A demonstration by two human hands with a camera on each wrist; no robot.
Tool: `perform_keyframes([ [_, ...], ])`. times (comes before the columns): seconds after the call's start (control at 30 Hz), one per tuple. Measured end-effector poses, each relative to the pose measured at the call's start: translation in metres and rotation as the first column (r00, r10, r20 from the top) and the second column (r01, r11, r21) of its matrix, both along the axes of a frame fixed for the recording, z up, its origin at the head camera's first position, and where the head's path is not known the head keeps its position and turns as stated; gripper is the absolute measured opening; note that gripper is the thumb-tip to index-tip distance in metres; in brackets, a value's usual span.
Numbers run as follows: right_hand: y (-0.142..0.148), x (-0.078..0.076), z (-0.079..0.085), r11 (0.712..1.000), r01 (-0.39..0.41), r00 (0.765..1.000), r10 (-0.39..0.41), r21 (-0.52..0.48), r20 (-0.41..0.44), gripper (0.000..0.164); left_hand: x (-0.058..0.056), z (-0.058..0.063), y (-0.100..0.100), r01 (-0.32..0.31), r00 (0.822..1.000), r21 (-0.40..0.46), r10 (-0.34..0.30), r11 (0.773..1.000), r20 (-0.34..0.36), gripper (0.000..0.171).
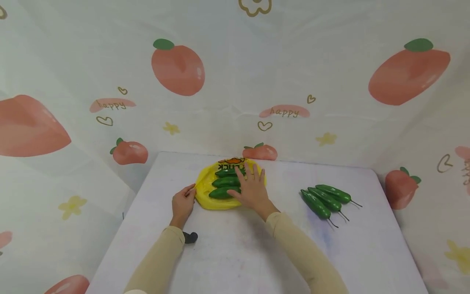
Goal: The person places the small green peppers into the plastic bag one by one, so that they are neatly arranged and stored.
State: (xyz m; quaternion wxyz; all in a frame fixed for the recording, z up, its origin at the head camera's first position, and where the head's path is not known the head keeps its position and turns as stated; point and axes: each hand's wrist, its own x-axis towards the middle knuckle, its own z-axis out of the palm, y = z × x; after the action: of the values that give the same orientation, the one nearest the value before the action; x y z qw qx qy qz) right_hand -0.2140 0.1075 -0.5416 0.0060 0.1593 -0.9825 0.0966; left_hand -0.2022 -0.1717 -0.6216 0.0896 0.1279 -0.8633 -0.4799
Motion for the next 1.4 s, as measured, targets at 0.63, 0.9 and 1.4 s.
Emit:
perform_keyframes([
  [0.63, 0.043, 0.011, -0.001, 0.996, 0.083, 0.996, -0.082, -0.037, 0.044, 0.092, -0.001, -0.003, -0.003, 0.006, 1.0, -0.006, -0.006, 1.0, -0.018, 0.03],
  [0.9, 0.061, 0.019, -0.003, 0.996, 0.09, 0.995, -0.089, -0.017, 0.04, 0.09, 0.0, -0.001, 0.0, -0.004, 1.0, -0.016, 0.003, 1.0, -0.029, 0.03],
  [1.4, 0.09, 0.034, -0.008, 0.986, 0.157, 0.987, -0.154, -0.061, 0.055, 0.089, 0.0, -0.001, 0.001, -0.001, 0.999, -0.044, -0.001, 0.999, -0.05, 0.031],
])
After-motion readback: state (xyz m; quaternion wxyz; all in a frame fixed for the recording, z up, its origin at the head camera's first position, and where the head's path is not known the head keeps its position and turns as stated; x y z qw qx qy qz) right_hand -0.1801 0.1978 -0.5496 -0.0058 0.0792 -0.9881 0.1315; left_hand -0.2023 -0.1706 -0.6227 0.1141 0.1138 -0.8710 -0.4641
